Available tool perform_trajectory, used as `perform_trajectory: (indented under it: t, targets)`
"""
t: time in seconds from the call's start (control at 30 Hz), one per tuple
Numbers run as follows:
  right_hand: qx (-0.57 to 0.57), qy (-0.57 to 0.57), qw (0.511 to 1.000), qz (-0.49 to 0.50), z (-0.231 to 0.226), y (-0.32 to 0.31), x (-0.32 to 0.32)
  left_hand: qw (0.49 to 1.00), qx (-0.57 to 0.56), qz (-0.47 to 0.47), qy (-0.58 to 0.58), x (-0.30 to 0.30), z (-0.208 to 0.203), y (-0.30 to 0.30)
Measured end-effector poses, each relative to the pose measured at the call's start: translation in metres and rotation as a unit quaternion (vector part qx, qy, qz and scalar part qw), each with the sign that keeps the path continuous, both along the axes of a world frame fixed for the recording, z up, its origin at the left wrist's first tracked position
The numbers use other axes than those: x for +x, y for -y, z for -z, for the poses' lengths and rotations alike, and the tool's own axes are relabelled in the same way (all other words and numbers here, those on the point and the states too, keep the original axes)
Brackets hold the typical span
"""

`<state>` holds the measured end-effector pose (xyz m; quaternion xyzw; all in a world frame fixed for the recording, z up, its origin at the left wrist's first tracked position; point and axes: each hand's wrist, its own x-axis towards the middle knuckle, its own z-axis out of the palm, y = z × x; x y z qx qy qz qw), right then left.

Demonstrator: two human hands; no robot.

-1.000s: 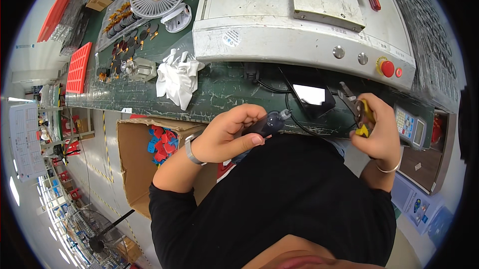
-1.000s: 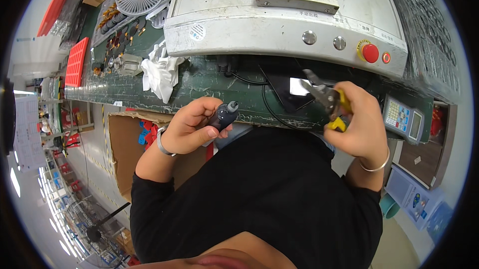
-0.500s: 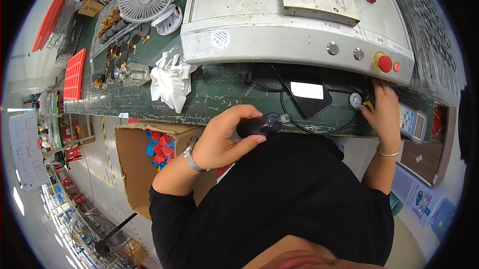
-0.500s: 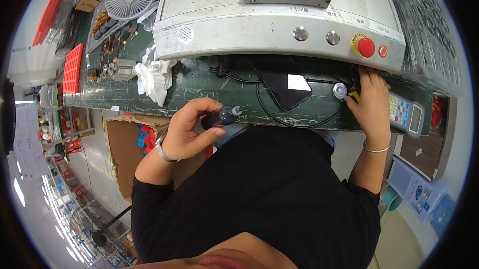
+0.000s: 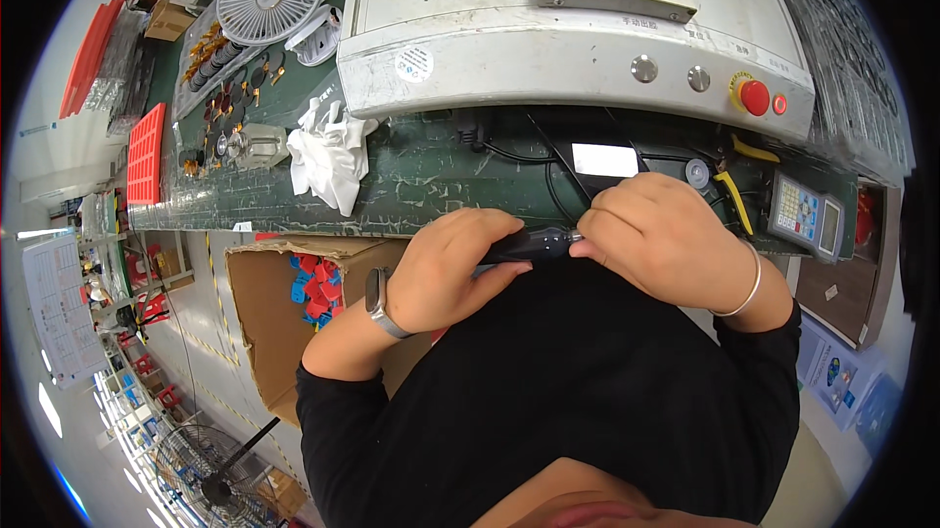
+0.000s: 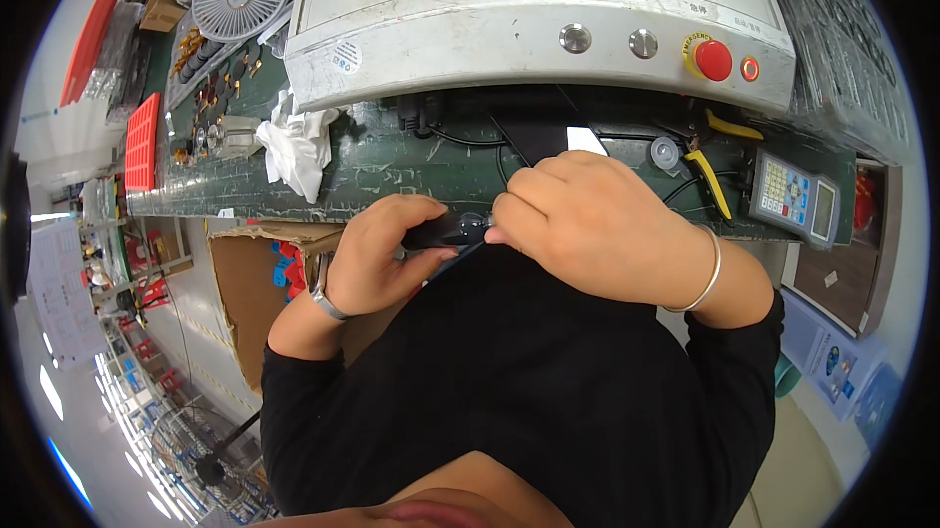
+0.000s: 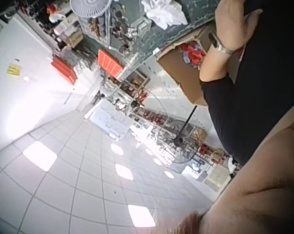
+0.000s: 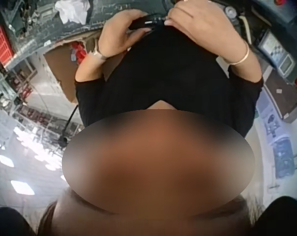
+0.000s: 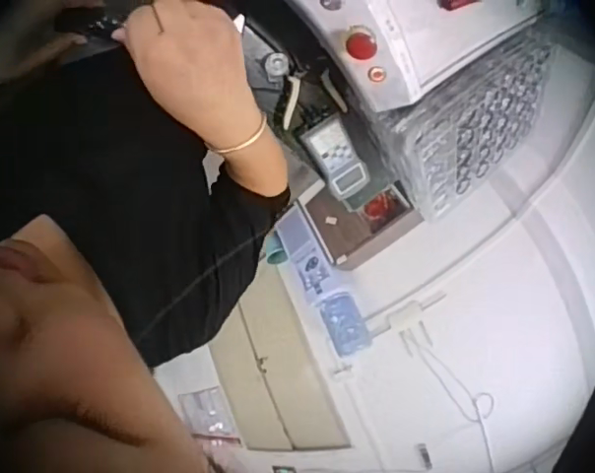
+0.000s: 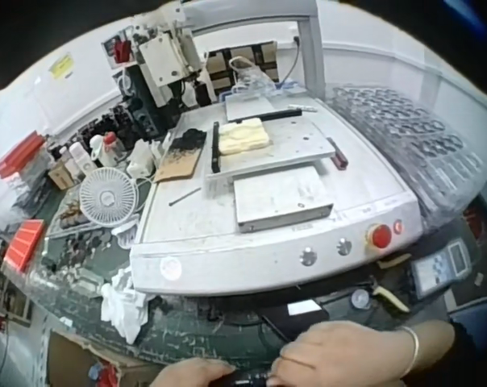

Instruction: Preparing a dispensing cartridge with small components and installing it into an automated machine.

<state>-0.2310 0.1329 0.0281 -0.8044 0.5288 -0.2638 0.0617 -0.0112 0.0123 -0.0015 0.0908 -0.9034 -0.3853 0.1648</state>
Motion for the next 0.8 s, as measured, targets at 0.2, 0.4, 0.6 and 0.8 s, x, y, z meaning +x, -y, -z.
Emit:
perform_trajectory:
  t: [0.2, 0.4, 0.6, 0.8]
  targets:
    - [0.038, 0.012, 0.995, -0.093, -0.006, -0.011, -0.009, 0.998, 0.024, 0.056, 0.008, 0.002, -0.002, -0.004]
    - [0.127, 0.096, 0.971, -0.177, -0.019, -0.023, -0.017, 0.979, 0.119, 0.165, 0.035, 0.001, -0.013, -0.013]
    - [0.179, 0.145, 0.951, -0.206, -0.023, -0.029, -0.017, 0.969, 0.15, 0.197, 0.025, 0.003, -0.015, -0.017]
    - [0.192, 0.265, 0.913, -0.244, -0.013, -0.03, -0.012, 0.962, 0.162, 0.22, -0.005, 0.004, -0.016, -0.017]
